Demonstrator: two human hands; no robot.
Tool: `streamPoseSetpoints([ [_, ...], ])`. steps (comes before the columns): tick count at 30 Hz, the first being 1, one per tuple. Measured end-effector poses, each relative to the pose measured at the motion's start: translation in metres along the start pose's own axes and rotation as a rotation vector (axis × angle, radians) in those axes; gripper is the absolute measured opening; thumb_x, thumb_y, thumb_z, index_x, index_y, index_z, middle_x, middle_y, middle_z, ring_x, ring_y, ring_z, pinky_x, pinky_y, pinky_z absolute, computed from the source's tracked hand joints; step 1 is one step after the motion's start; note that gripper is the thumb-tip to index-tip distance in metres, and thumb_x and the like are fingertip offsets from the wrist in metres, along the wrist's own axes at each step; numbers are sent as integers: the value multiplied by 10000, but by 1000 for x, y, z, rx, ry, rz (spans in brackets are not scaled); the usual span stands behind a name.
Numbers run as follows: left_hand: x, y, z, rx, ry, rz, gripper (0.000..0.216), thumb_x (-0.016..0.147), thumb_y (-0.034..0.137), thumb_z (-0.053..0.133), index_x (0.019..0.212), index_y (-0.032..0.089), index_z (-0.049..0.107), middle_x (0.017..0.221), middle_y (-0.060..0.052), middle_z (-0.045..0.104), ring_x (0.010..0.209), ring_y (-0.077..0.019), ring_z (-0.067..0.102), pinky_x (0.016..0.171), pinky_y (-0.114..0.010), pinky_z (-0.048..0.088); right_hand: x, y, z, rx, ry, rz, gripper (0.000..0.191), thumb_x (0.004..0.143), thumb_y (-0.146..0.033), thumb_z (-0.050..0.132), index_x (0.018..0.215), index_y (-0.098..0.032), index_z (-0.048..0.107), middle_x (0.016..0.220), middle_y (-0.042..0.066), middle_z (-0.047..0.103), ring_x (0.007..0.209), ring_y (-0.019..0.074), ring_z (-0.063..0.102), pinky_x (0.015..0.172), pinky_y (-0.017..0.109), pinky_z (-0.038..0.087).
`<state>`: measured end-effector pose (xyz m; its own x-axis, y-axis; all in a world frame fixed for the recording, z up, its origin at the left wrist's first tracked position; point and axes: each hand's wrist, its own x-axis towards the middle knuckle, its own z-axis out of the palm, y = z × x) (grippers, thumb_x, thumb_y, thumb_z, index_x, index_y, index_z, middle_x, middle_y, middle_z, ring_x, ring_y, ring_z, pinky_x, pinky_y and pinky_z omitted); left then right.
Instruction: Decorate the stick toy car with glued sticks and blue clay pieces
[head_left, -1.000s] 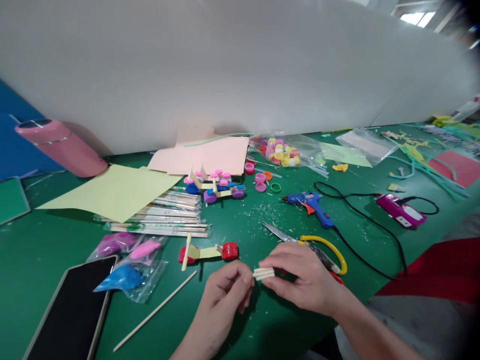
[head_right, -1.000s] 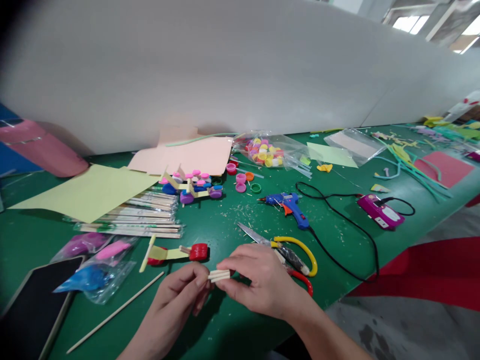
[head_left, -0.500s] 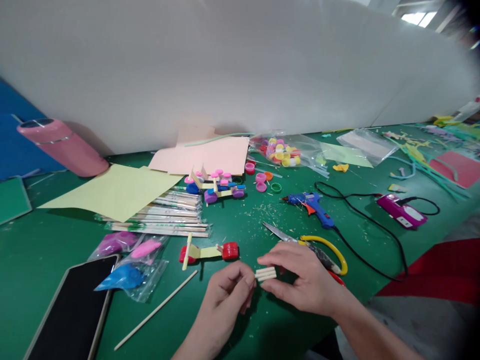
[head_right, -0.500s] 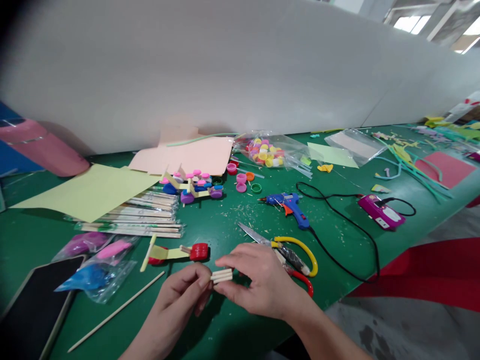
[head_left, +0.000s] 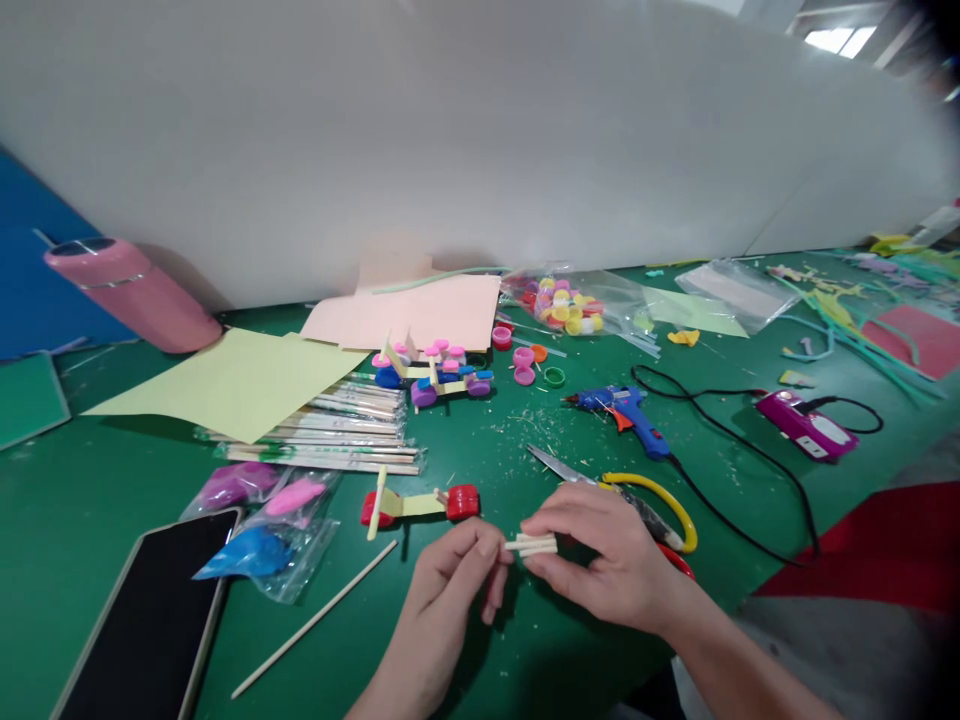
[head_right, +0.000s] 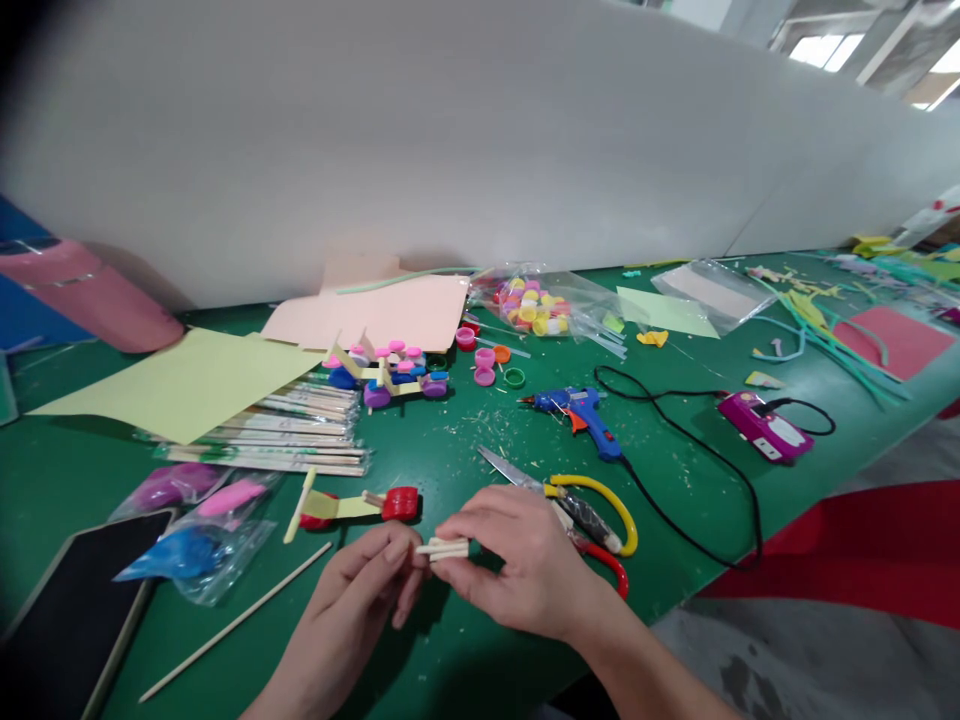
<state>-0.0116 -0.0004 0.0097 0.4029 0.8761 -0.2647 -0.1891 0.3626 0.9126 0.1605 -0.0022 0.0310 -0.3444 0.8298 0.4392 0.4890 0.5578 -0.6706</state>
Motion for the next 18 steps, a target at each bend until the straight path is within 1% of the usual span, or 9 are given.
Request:
streamPoseSetpoints([
  [4, 1, -2, -1, 7, 0, 16, 286, 853, 347, 422, 689, 156, 559, 494, 43, 446, 470, -81, 367, 482, -221, 282, 1, 0, 1, -18, 9, -3, 133, 767, -211, 592, 891, -177, 625, 730, 34, 644, 656, 138, 572, 595, 253, 434],
  [7, 1, 0, 0, 41, 4, 13, 277, 828, 366, 464, 655, 161, 533, 500, 46, 439, 477, -82, 362, 474, -217, 279, 1, 0, 2, -39, 0, 2, 127, 772, -227, 586, 885, -182, 626, 731, 35, 649, 657, 144, 572, 594, 262, 430],
  [11, -1, 3, 2, 122, 49, 21, 267, 779, 392, 532, 629, 171, 509, 485, 59, 425, 460, -78, 354, 451, -208, 253, 1, 0, 5, -79, -11, 1, 132, 776, -247, 583, 880, -179, 628, 738, 38, 651, 661, 148, 575, 604, 268, 429],
  [18, -1, 4, 3, 163, 78, 26, 266, 777, 384, 532, 616, 174, 504, 474, 65, 409, 450, -77, 342, 445, -209, 245, 0, 2, 8, -85, -9, 0, 140, 784, -262, 567, 878, -178, 626, 736, 39, 650, 666, 148, 574, 606, 265, 426],
])
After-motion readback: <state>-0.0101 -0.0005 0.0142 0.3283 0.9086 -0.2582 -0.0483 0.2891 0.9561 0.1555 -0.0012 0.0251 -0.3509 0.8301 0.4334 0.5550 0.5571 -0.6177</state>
